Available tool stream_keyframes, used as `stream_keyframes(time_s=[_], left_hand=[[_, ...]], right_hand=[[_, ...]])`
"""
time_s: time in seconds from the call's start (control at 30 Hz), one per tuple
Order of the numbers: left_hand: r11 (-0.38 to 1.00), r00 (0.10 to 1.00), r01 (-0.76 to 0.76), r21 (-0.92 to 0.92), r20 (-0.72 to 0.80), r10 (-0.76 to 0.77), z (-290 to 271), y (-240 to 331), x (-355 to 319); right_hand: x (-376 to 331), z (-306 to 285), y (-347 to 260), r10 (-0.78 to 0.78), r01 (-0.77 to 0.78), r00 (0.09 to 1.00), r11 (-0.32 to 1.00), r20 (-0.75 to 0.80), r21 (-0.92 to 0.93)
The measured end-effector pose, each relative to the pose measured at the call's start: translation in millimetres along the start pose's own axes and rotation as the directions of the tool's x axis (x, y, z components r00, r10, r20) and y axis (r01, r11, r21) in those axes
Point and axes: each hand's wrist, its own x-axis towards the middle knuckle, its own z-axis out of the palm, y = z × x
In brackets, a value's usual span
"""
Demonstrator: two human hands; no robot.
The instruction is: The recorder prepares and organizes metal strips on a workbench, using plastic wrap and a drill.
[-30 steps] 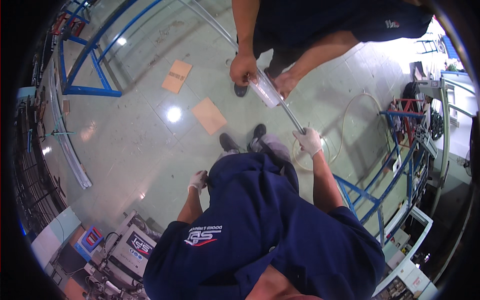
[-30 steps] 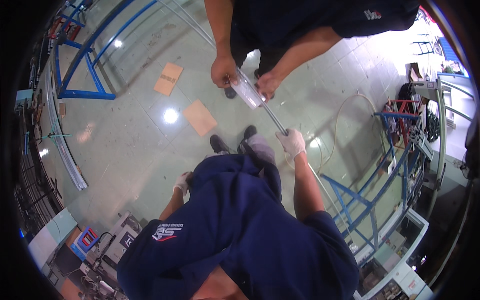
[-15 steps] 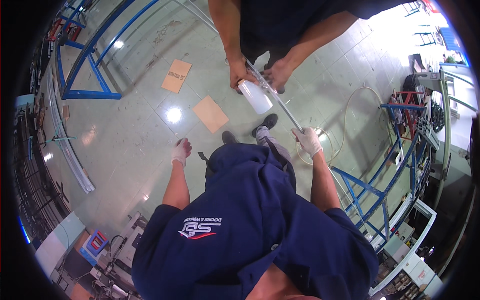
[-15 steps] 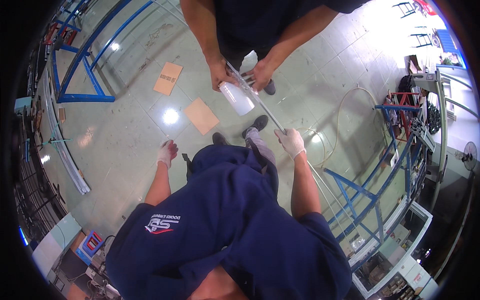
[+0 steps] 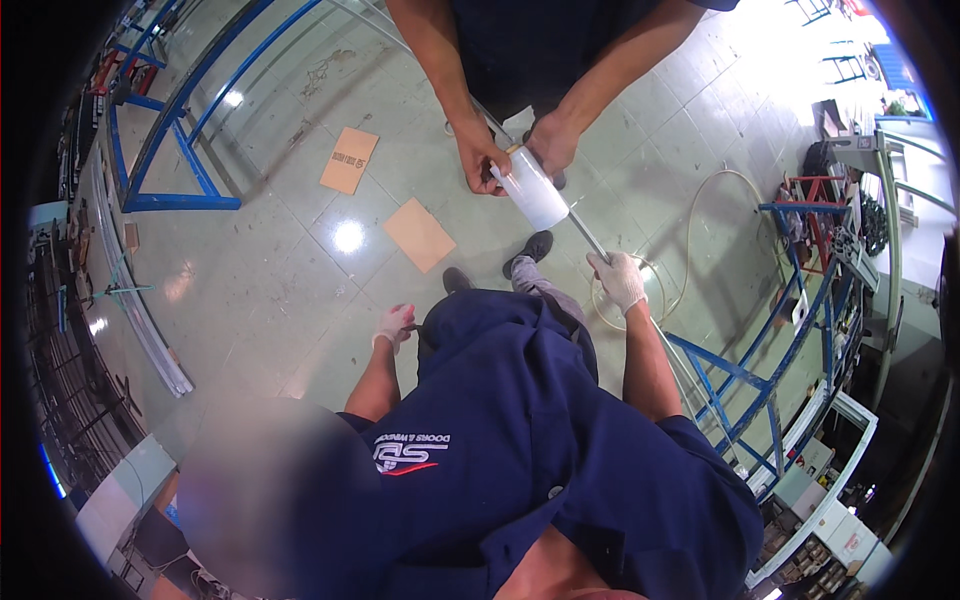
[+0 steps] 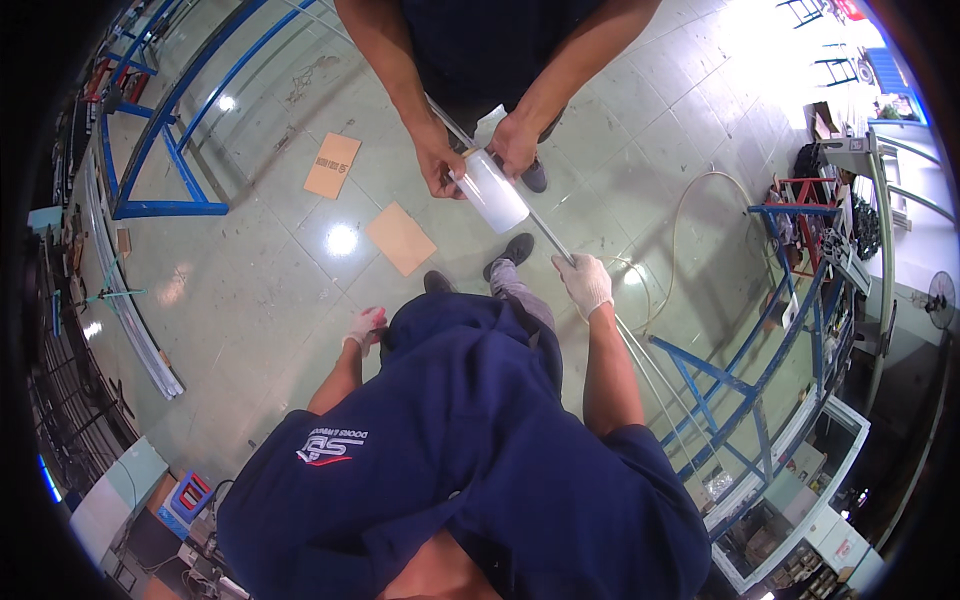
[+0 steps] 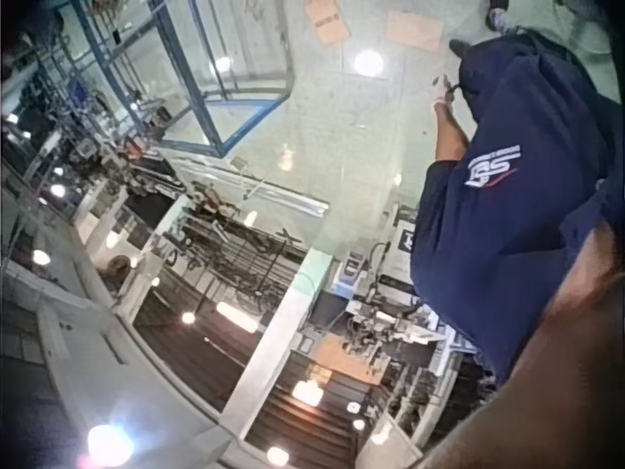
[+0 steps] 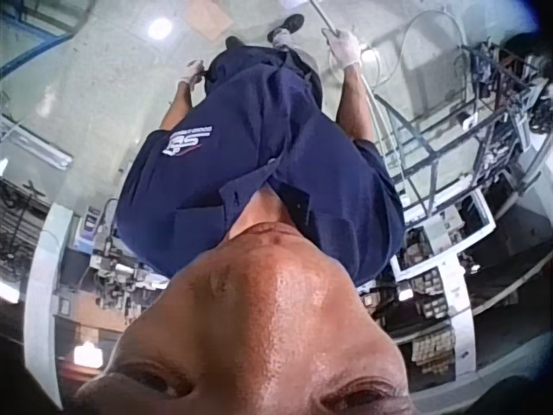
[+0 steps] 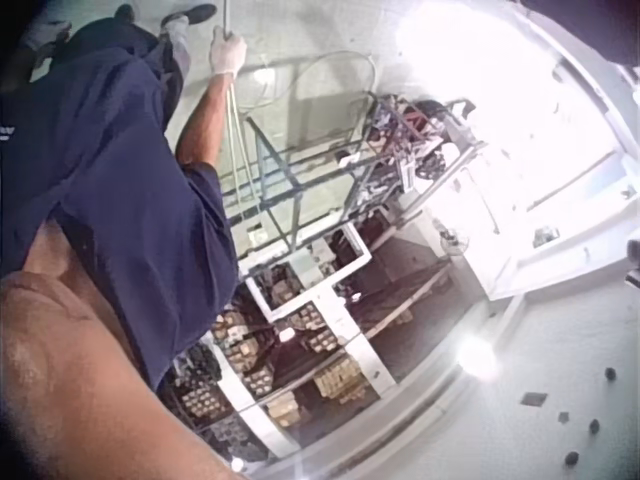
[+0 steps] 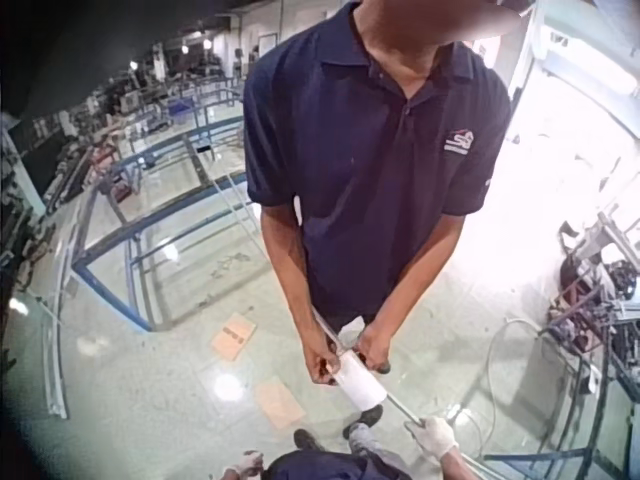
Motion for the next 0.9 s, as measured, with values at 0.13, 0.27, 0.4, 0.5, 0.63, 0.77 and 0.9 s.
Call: stream_keyframes(time_s=[0.13,0.27,0.4,0.5,0.63,0.77,0.9], left_hand=[[0.985,0.991,0.116,0.130,-0.075,-0.106,-2.6,-13.3,-9.6],[0.991,0.990,0.136,0.014,0.033,-0.136,-30.4,-15.3,2.4],[0.998,0.998,0.066,0.020,0.018,-0.067,-23.5,9.2,10.8],[0.993,0.993,0.033,0.114,-0.119,-0.019,7.4,37.2,11.8],[0.988,0.991,-0.082,0.128,-0.095,0.094,0.6,42.6,23.8],[0.985,0.998,-0.057,0.162,-0.021,0.061,26.7,51.1,22.2],[0.960,1.000,0.024,0.279,0.008,-0.027,14.9,51.2,29.4]], right_hand=[[4.2,-1.0,8.8,-0.009,0.009,1.000,1.000,-0.022,-0.008],[6.9,-4.6,1.1,0.018,-0.018,1.000,1.000,0.007,-0.001],[17.1,-8.9,5.0,0.027,-0.026,1.000,1.000,0.014,-0.006],[19.8,-12.6,10.3,0.020,-0.021,0.999,1.000,-0.043,-0.015],[16.9,-11.3,5.8,-0.008,0.007,0.999,1.000,-0.032,-0.025],[16.0,-9.5,22.9,0.034,-0.033,0.999,0.998,0.003,-0.054],[4.9,-13.8,12.8,0.017,-0.017,1.000,0.999,0.016,-0.049]])
